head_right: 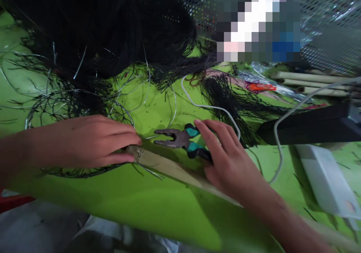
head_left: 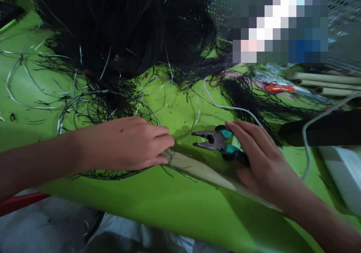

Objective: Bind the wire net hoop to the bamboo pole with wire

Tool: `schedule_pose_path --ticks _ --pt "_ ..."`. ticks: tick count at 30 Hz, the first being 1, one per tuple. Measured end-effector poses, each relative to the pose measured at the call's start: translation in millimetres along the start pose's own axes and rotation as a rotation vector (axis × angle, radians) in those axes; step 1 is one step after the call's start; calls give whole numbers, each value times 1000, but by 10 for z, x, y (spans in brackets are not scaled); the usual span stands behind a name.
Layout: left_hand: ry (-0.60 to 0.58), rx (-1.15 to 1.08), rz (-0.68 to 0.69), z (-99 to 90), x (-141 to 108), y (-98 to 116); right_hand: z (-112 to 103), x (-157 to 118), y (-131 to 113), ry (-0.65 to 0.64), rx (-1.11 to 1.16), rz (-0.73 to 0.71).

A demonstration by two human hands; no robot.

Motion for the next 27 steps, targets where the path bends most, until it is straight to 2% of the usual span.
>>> schedule_pose_path --ticks 3,12,15,27 --pt "-124 189 -45 19 50 89 43 6 50 27 -1 49" --pt "-371 282 -418 -87 259 256 114 17 39 29 -55 100" --pt "-446 317 -473 -127 309 354 115 7 31 46 -76 114" --pt "-293 260 -576 -181 381 496 151 23 32 67 -44 144"
Point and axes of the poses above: each hand's wrist, its own x-axis towards the middle knuckle, its own z-axis out of the palm, y = z × x, the point moved 5 cm from there along x, towards the middle knuckle, and after that the axes turned 14 degrees about -y, right-handed, at the moved point
